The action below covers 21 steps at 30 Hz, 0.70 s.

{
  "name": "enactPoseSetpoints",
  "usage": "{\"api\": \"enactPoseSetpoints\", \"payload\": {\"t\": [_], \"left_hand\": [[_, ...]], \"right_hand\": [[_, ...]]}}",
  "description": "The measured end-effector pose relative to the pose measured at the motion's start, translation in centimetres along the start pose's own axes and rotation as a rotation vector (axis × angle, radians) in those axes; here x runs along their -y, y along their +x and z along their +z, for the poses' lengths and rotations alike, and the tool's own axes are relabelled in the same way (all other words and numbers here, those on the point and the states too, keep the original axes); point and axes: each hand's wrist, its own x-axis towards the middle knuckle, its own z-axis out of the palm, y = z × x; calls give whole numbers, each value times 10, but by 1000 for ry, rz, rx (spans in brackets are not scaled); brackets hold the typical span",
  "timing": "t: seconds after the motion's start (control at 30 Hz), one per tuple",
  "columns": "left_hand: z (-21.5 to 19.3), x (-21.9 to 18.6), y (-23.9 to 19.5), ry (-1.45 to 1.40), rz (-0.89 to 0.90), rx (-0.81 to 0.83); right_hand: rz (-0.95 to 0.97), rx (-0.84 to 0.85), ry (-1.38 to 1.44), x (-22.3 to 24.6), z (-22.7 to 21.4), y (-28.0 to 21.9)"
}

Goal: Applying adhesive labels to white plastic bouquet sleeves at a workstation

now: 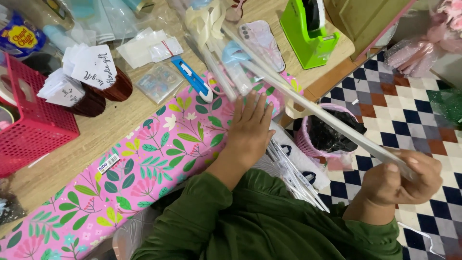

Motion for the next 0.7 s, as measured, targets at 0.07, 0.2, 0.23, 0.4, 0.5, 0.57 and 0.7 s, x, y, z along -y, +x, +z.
{"api": "enactPoseSetpoints", "payload": {"t": [0.07, 0.2, 0.23, 0.4, 0.5, 0.57, 0.7], "left_hand": [[-2, -2, 0, -5, -1, -21], [-3, -5, 0, -41, 2, -80], [-6, -7, 0, -42, 0, -81], [-32, -20, 2, -258, 4, -111], [-12, -21, -5, -351, 42, -330], [-40, -29, 4, -199, 63, -492], [-69, -35, 7, 48, 141, -689]], "right_hand": [[-14, -12, 20, 1, -7, 5], [-83, -10, 7, -16, -47, 1], [-83, -8, 8, -25, -65, -3], [-147, 74, -150, -39, -99, -9], [87, -11, -55, -34, -96, -4], [201, -56, -12, -28, -92, 1], [553, -189, 123, -8, -82, 12]]}}
